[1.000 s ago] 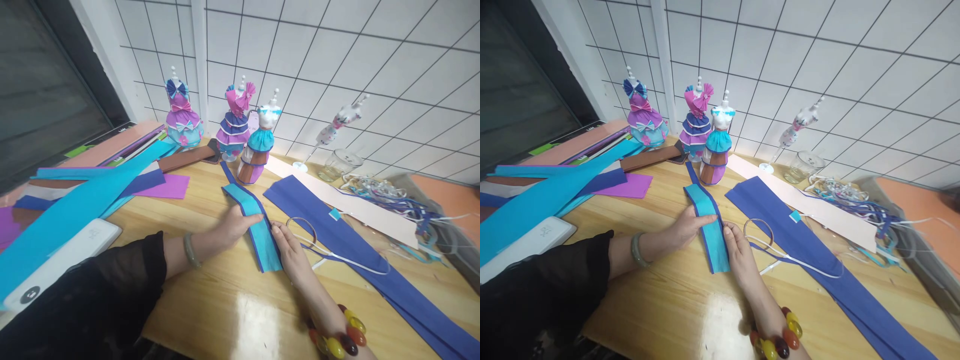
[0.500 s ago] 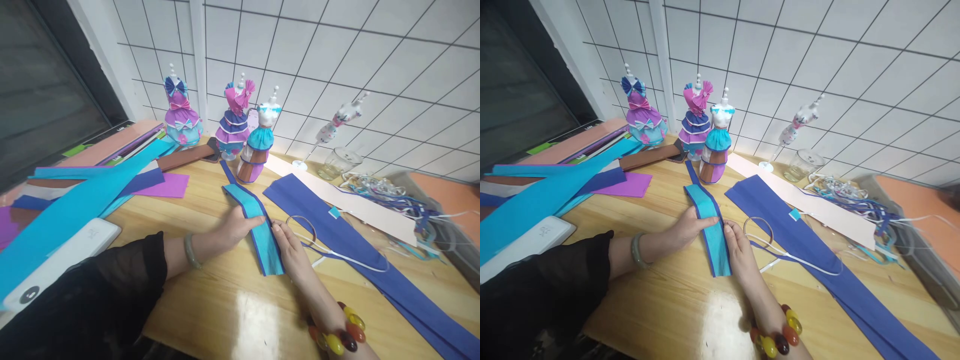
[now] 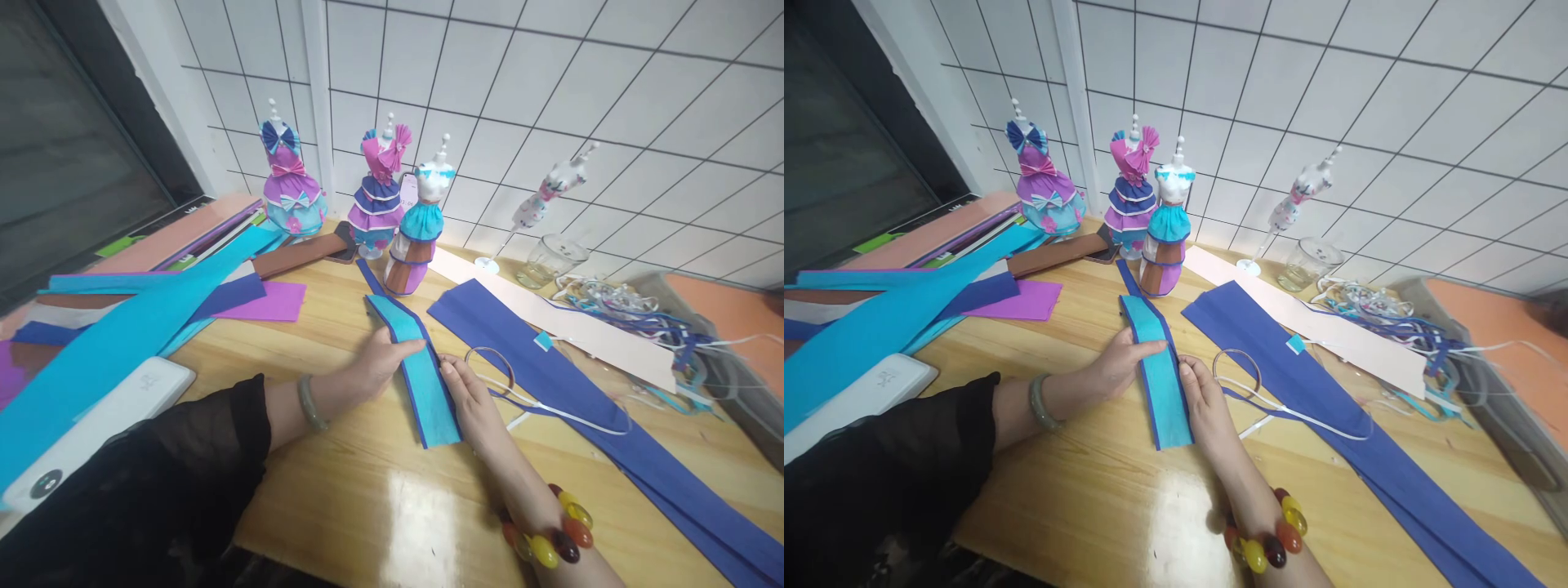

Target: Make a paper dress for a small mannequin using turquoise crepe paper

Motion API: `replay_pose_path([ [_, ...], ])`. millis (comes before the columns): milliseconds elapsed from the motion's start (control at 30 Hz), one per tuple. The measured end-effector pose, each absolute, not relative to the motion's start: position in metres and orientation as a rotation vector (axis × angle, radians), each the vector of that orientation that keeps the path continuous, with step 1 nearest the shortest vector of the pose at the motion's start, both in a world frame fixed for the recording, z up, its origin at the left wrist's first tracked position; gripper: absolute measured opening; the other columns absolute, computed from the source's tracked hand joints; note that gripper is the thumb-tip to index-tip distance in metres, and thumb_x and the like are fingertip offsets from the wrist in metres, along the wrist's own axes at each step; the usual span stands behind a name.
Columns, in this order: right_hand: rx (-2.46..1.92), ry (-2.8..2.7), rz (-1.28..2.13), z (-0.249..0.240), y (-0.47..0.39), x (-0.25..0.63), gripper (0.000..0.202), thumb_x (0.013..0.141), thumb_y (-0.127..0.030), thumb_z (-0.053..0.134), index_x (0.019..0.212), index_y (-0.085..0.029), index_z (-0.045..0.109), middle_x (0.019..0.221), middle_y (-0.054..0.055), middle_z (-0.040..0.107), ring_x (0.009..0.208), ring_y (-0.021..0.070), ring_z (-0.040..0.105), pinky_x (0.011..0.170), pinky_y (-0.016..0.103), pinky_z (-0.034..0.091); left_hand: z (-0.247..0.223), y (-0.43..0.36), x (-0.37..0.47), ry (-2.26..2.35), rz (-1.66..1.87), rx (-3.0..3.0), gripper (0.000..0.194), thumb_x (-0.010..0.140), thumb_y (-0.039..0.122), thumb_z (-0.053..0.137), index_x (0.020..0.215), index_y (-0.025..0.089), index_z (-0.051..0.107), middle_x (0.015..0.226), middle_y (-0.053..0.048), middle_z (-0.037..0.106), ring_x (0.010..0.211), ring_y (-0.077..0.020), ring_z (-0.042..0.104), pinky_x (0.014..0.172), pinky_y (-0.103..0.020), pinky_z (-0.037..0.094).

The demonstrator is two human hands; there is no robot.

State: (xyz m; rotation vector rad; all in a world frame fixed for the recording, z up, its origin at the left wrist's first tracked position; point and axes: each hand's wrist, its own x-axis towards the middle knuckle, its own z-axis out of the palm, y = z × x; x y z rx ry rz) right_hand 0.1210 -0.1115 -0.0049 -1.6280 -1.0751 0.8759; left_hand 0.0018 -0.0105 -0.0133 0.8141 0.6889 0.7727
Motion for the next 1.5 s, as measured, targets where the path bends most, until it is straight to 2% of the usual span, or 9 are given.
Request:
replay_pose_path([
  [433, -1.667, -1.059, 0.855, -0.002, -0.114, 0.118, 0.045, 0.086, -0.059, 0.047, 0.105, -0.022, 0.062, 0.116, 0.008, 0.067, 0.106, 0.0228, 0.059, 0.095, 0.034, 0.044, -0.022, -0.018, 0.002, 0.659, 0.755, 0.962, 0.028, 0.067, 0.027, 0.077, 0.088, 0.016, 0.063, 0.085, -0.002, 0.068, 0.076, -0.0148, 0.061, 0.077, -0.030, 0.048],
  [1167, -1.682, -1.068, 0.850, 0.005, -0.113, 0.118, 0.041, 0.086, -0.058, 0.049, 0.098, -0.022, 0.062, 0.097, 0.005, 0.069, 0.091, 0.0227, 0.060, 0.085, 0.035, 0.047, -0.018, -0.017, 0.001, 0.626, 0.717, 0.904, 0.030, 0.065, 0.025, 0.078, 0.088, 0.015, 0.061, 0.083, -0.001, 0.066, 0.073, -0.0132, 0.059, 0.072, -0.028, 0.047],
  [1400, -1.680, -1.066, 0.944, 0.005, -0.114, 0.116, 0.039, 0.087, -0.057, 0.047, 0.098, -0.022, 0.061, 0.078, 0.001, 0.062, 0.072, 0.0198, 0.057, 0.070, 0.033, 0.048, -0.005, -0.010, 0.002, 0.663, 0.727, 0.677, 0.028, 0.059, 0.024, 0.081, 0.075, 0.014, 0.059, 0.068, 0.001, 0.063, 0.063, -0.0121, 0.057, 0.067, -0.028, 0.045],
  [1500, -1.666, -1.073, 0.902, 0.004, -0.114, 0.116, 0.038, 0.087, -0.056, 0.048, 0.098, -0.023, 0.062, 0.089, 0.004, 0.066, 0.085, 0.0216, 0.060, 0.081, 0.034, 0.048, -0.006, -0.009, 0.001, 0.641, 0.731, 0.711, 0.030, 0.057, 0.020, 0.082, 0.078, 0.014, 0.061, 0.073, 0.000, 0.065, 0.068, -0.0131, 0.059, 0.071, -0.028, 0.046],
])
